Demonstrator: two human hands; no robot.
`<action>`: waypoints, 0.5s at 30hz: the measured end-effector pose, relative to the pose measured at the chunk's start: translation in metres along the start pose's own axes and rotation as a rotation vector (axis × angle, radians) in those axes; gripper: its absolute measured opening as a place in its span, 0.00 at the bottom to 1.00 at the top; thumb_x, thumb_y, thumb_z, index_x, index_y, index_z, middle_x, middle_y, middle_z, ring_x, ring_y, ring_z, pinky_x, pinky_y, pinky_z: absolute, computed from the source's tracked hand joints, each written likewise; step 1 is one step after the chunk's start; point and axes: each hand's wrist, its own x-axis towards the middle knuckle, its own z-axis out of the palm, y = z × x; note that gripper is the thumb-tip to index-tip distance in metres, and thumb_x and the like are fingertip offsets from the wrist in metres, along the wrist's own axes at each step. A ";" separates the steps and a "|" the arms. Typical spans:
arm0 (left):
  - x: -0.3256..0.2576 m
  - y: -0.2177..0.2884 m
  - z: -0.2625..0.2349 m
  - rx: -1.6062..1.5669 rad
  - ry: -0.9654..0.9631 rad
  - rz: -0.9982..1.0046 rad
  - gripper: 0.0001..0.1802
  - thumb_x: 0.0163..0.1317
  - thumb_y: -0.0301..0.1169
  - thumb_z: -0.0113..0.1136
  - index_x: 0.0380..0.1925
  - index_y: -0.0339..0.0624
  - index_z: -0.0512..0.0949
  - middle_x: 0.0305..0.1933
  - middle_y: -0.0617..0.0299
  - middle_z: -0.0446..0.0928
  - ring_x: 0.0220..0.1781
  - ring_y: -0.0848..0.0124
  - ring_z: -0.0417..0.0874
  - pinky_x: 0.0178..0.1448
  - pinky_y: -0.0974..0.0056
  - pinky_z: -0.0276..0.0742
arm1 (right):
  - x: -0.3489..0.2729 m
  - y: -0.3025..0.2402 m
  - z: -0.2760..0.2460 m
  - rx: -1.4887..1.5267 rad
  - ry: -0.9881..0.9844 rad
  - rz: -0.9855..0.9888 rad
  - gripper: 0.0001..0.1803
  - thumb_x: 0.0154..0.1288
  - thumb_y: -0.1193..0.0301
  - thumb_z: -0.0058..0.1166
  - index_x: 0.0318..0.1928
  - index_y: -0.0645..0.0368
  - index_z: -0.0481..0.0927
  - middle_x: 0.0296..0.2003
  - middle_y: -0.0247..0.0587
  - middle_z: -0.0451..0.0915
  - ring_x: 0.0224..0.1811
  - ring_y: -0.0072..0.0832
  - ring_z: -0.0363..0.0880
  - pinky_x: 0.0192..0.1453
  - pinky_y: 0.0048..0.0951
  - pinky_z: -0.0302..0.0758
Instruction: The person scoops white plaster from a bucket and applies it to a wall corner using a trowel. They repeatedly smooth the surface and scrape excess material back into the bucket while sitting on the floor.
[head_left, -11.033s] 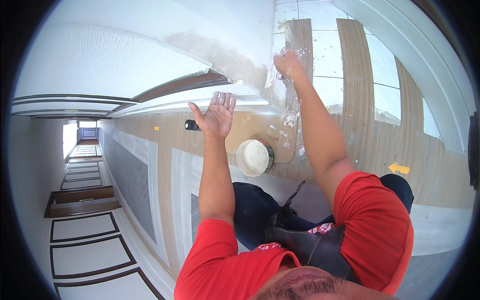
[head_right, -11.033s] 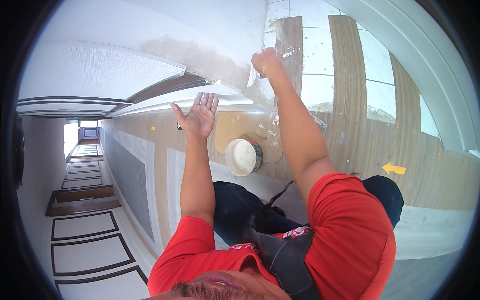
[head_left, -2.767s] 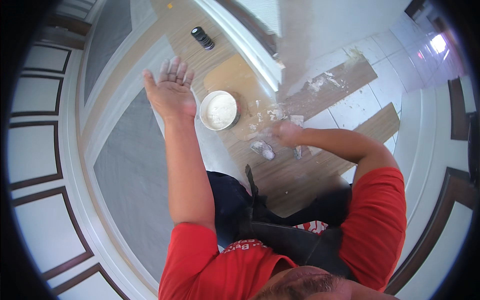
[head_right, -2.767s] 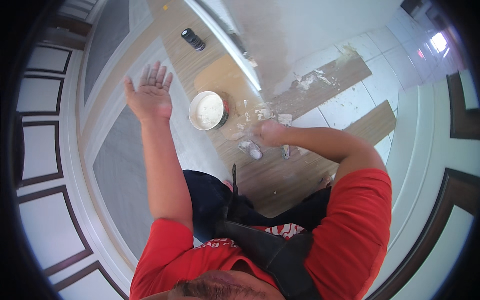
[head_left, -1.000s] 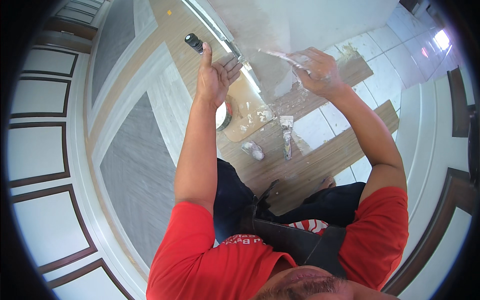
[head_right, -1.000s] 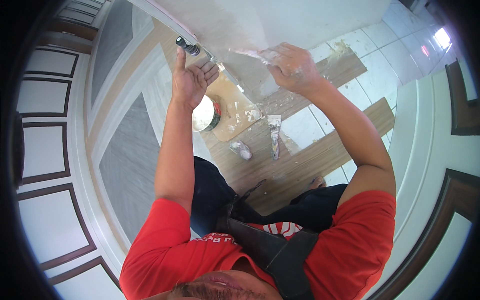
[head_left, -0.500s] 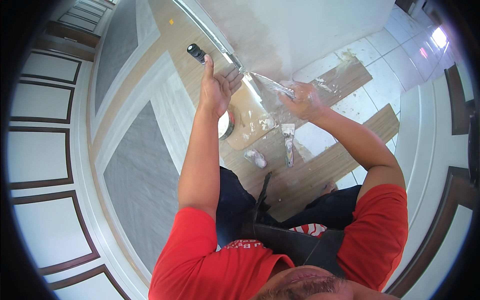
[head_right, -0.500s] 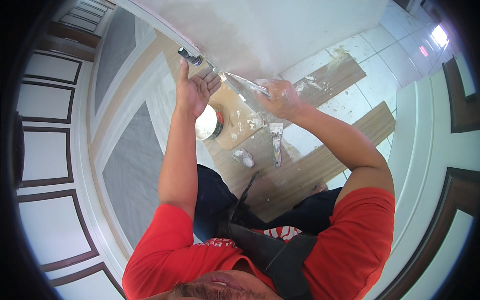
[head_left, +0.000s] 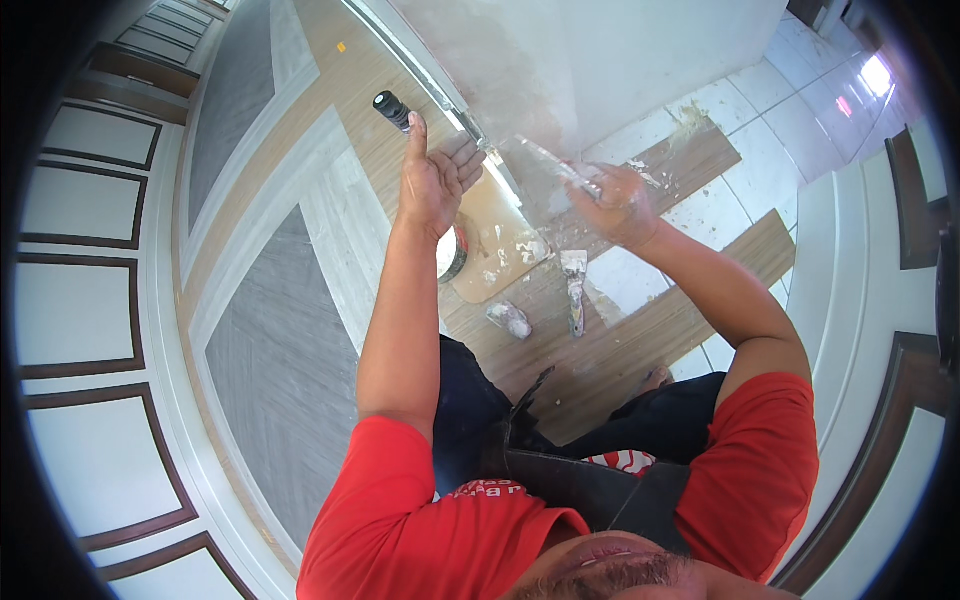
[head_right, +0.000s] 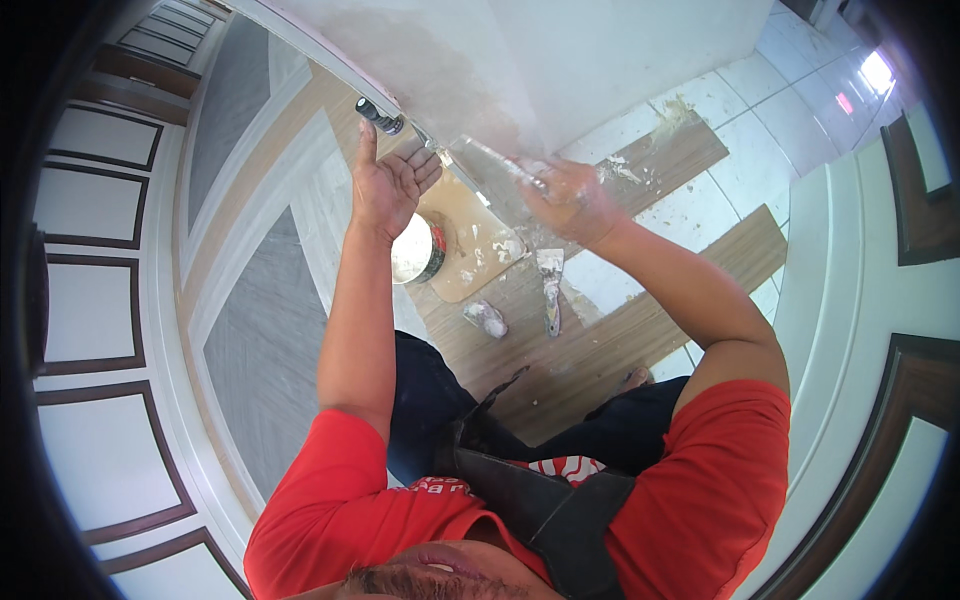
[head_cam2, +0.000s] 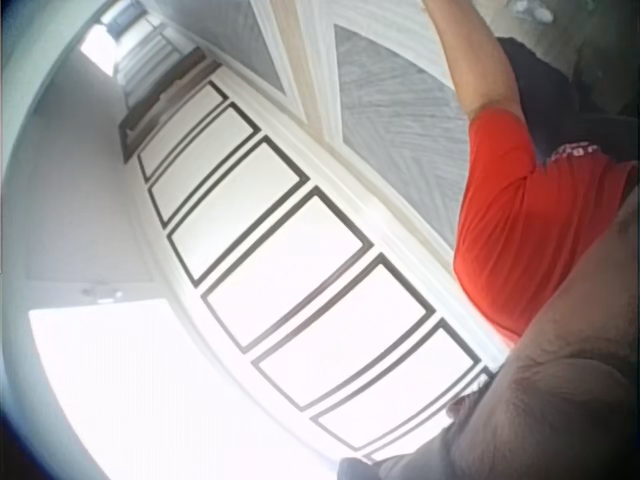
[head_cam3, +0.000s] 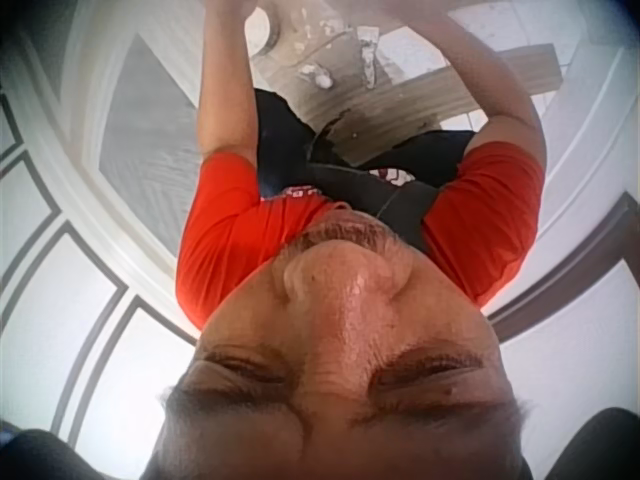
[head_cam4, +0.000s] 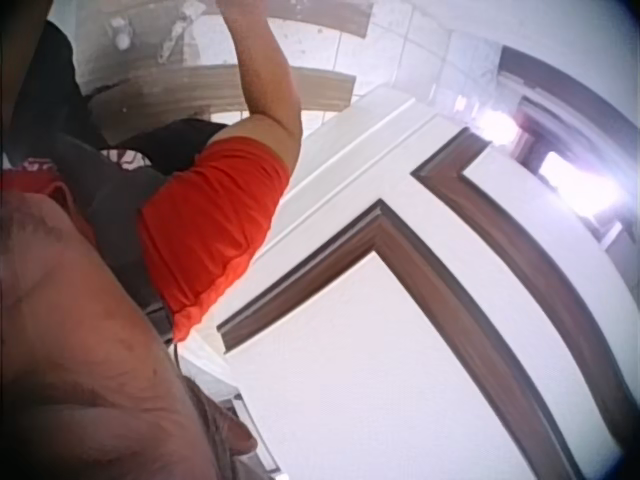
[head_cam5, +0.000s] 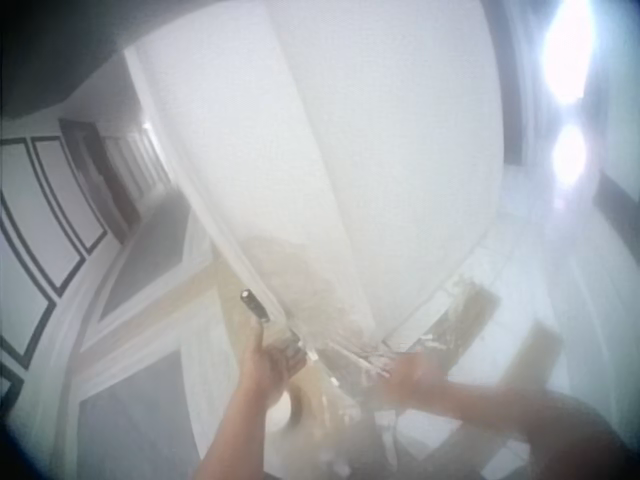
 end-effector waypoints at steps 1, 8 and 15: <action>-0.001 0.001 0.001 -0.001 0.000 0.000 0.70 0.67 0.80 0.30 0.75 0.13 0.45 0.82 0.26 0.47 0.84 0.42 0.53 0.86 0.48 0.46 | 0.003 -0.002 0.006 0.019 0.024 -0.052 0.12 0.68 0.73 0.61 0.49 0.63 0.87 0.38 0.49 0.89 0.32 0.43 0.88 0.35 0.38 0.84; 0.000 0.000 0.001 -0.026 0.006 -0.007 0.70 0.66 0.80 0.30 0.75 0.13 0.45 0.82 0.26 0.48 0.84 0.43 0.53 0.86 0.49 0.47 | 0.008 -0.001 0.015 -0.033 -0.004 0.025 0.12 0.67 0.71 0.62 0.47 0.65 0.88 0.36 0.52 0.88 0.31 0.43 0.88 0.34 0.37 0.83; 0.001 -0.001 -0.003 -0.020 -0.006 0.007 0.71 0.66 0.81 0.32 0.75 0.12 0.47 0.81 0.28 0.51 0.83 0.42 0.57 0.86 0.49 0.48 | 0.002 0.019 -0.008 -0.003 0.053 0.262 0.12 0.66 0.70 0.64 0.47 0.62 0.88 0.35 0.54 0.88 0.29 0.41 0.88 0.32 0.37 0.82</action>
